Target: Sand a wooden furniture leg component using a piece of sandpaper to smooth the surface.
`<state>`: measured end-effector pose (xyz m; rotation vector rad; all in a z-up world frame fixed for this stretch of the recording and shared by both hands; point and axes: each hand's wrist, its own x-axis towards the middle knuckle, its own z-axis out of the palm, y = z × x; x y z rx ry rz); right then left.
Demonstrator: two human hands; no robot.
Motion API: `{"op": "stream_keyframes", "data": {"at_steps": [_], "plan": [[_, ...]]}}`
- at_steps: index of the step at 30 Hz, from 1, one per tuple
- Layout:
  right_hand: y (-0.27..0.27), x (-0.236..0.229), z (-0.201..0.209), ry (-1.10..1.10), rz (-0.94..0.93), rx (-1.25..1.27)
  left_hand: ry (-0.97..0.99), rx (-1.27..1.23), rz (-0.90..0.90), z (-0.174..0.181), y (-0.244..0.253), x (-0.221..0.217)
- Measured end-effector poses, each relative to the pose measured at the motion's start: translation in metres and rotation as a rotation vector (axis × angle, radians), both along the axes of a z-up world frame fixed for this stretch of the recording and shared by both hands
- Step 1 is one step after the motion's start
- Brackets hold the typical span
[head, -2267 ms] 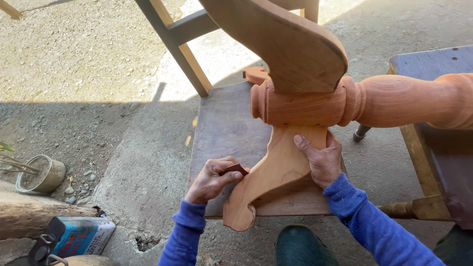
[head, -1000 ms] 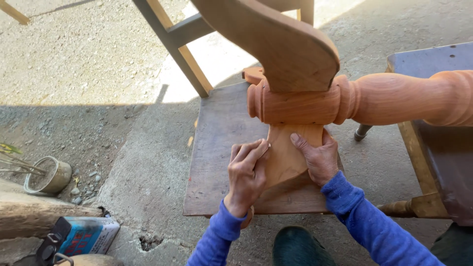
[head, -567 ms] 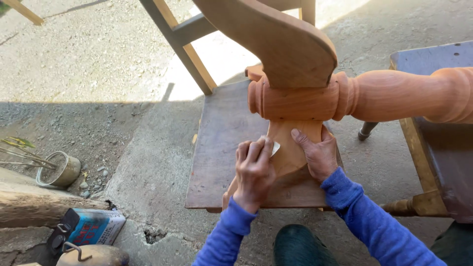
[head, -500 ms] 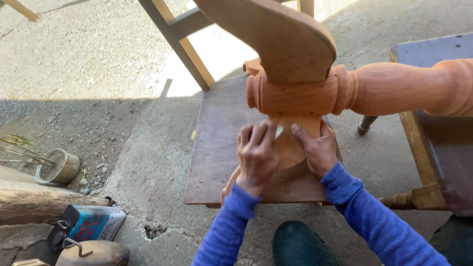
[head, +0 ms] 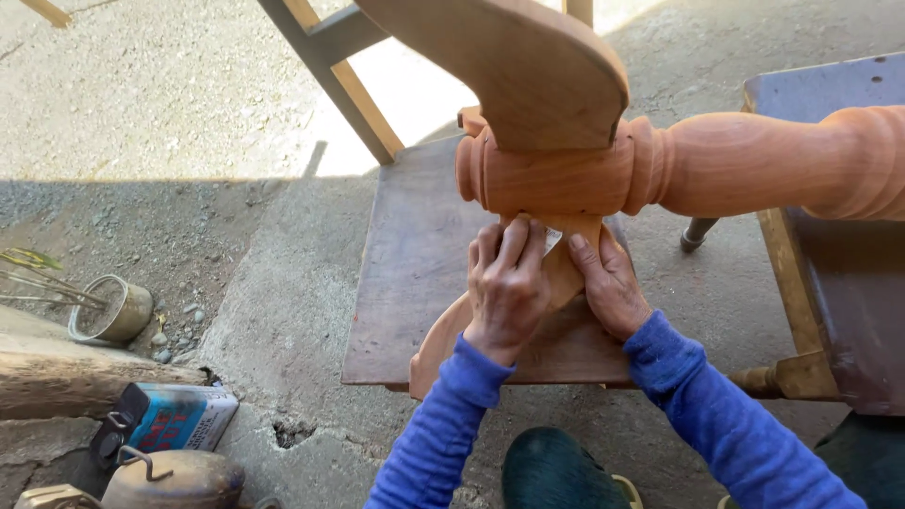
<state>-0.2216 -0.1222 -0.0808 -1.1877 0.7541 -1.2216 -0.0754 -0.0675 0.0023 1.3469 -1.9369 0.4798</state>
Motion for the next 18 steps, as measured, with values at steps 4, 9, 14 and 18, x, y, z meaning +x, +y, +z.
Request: {"op": "stream_keyframes", "data": {"at_steps": [4, 9, 14, 18], "plan": [[0.004, -0.01, 0.007, -0.001, 0.076, -0.009, -0.036, 0.022, -0.064, -0.003, 0.035, 0.009], [0.001, -0.013, 0.005, 0.052, 0.101, -0.017, -0.031, 0.061, -0.057, -0.014, 0.025, 0.0], [0.006, -0.01, 0.001, 0.028, 0.121, -0.005, -0.011, 0.066, -0.089, 0.003, 0.016, -0.006], [-0.002, -0.011, -0.002, -0.018, 0.08, -0.038, -0.04, 0.034, -0.127, -0.02, 0.038, 0.006]]}}
